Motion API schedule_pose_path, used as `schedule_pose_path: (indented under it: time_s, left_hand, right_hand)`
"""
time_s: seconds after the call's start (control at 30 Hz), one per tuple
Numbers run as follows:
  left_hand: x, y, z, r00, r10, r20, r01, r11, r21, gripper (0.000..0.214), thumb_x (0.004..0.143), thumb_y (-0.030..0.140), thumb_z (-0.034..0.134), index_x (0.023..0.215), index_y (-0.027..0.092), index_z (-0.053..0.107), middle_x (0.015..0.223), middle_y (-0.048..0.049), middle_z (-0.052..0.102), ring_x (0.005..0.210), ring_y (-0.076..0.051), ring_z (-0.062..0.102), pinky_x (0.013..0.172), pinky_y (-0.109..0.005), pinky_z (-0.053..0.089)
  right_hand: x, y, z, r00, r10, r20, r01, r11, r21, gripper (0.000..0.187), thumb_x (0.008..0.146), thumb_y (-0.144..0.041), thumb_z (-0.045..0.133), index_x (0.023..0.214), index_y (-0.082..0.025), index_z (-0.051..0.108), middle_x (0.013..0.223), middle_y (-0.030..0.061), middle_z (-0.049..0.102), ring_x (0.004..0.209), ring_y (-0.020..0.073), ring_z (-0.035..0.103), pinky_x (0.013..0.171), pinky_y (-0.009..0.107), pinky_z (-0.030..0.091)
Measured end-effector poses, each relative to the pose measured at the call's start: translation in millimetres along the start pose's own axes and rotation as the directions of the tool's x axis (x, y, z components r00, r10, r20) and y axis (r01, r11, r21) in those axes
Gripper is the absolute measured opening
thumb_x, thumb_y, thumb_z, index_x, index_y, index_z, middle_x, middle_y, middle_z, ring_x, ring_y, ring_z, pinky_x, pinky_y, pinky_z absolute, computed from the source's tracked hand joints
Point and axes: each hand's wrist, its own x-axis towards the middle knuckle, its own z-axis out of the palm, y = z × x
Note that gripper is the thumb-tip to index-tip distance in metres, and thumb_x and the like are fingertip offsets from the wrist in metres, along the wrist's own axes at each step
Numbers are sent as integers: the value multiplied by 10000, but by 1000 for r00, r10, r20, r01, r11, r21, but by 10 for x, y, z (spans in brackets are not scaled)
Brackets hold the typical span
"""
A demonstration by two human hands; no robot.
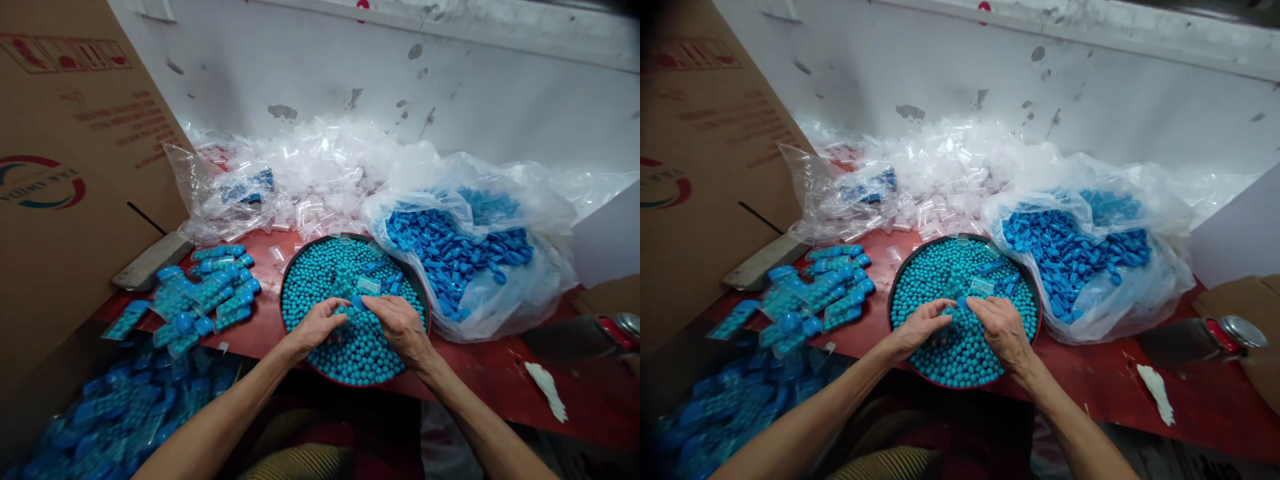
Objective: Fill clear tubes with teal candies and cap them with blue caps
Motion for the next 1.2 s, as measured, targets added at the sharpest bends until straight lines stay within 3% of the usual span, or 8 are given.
schedule_pose_path:
  time_s: [0.2, 0.4, 0.57, 0.8, 0.93, 1.07, 1.2]
  left_hand:
    - [23, -37, -12, 998, 43, -40, -44, 998, -34, 360, 718, 294, 527, 1037, 140, 462, 703, 16, 520, 421, -35, 465, 341, -126, 281]
    - [24, -18, -2, 998, 64, -23, -62, 997, 45, 327, 721, 289, 530, 1010, 147, 475, 719, 24, 510, 434, -31, 453, 352, -127, 299]
    - [16, -47, -16, 993, 114, -5, -114, 993, -7, 330, 741, 309, 517, 1029, 152, 480, 747, 18, 513, 445, -30, 455, 357, -128, 299]
    - [24, -67, -9, 995, 101, -13, -101, 995, -13, 451, 724, 296, 548, 1140, 170, 429, 783, 6, 521, 459, -30, 442, 374, -129, 318]
    - [15, -55, 1, 990, 139, 21, -139, 990, -17, 453, 723, 280, 546, 1150, 180, 435, 872, -9, 526, 481, -28, 414, 390, -137, 339]
    - [14, -47, 2, 991, 128, -34, -129, 991, -46, 488, 721, 274, 545, 1177, 169, 406, 824, -8, 531, 475, -34, 418, 395, -142, 325]
    - [19, -55, -3, 991, 131, -16, -132, 989, -73, 530, 660, 209, 600, 1160, 173, 426, 871, -6, 543, 518, -41, 435, 465, -160, 357]
  right_hand:
    - [-53, 44, 31, 992, -54, 111, 51, 998, 25, 379, 806, -71, 362, 1121, -192, 535, 1026, 50, 621, 873, 178, 545, 749, 318, 418]
    - [-37, 42, 27, 999, 25, -26, -23, 995, 93, 318, 828, -115, 402, 1101, -189, 546, 996, 44, 627, 868, 164, 551, 754, 302, 421]
    - [35, -81, 131, 999, 25, -23, -22, 990, 136, 314, 844, -141, 400, 1125, -202, 528, 1000, 41, 626, 865, 169, 557, 753, 304, 425]
    - [-13, -103, 205, 997, 53, -64, -38, 976, 215, 287, 846, -140, 403, 1076, -210, 559, 985, 39, 629, 853, 164, 558, 741, 312, 434]
    - [61, -148, 212, 992, 97, -85, -68, 954, 293, 266, 843, -158, 417, 1047, -212, 579, 954, 36, 635, 846, 160, 558, 748, 312, 448]
    - [104, -178, 194, 979, 184, -90, -136, 911, 389, 224, 827, -187, 458, 992, -215, 606, 891, 28, 646, 807, 148, 569, 719, 285, 470]
    - [72, -198, 204, 967, 229, -110, -170, 906, 387, 225, 827, -201, 453, 985, -221, 611, 875, 32, 648, 786, 152, 573, 703, 292, 478]
